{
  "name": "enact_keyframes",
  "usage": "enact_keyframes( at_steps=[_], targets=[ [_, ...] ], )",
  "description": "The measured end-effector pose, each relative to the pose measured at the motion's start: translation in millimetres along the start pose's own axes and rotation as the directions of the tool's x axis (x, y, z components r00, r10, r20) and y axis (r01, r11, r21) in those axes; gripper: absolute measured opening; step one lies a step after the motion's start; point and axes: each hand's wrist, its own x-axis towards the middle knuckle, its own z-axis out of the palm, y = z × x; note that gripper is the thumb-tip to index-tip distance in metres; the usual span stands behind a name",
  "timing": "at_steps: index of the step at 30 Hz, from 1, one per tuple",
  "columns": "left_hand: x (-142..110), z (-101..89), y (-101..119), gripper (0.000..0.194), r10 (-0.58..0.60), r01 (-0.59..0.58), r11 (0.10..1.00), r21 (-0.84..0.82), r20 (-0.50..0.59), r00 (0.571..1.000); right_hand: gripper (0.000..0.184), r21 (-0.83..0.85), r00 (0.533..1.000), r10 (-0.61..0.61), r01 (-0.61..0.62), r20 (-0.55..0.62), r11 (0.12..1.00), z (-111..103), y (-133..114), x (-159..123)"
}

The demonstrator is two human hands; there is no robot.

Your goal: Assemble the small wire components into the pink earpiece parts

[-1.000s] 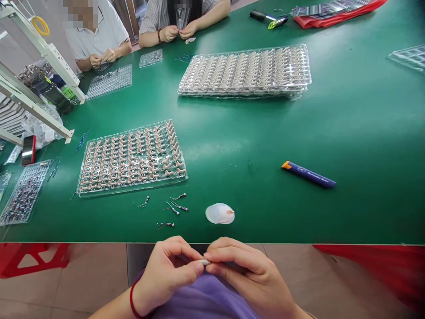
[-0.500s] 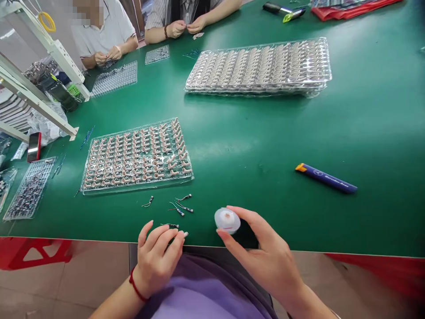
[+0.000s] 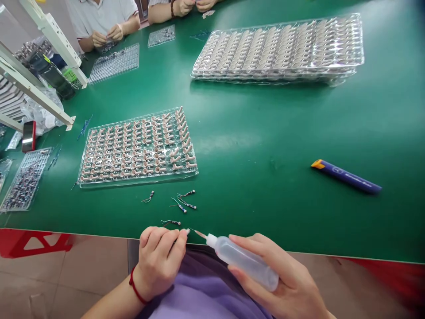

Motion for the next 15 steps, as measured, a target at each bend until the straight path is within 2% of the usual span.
enact_keyframes(
  at_steps=[15],
  targets=[
    [6.0, -1.0, 2.0, 0.018, -0.007, 0.007, 1.0, -0.002, -0.011, 1.0, 0.038, 0.073, 0.999, 0.018, -0.02, 0.031, 0.997, -0.7, 0.6, -0.2]
  ],
)
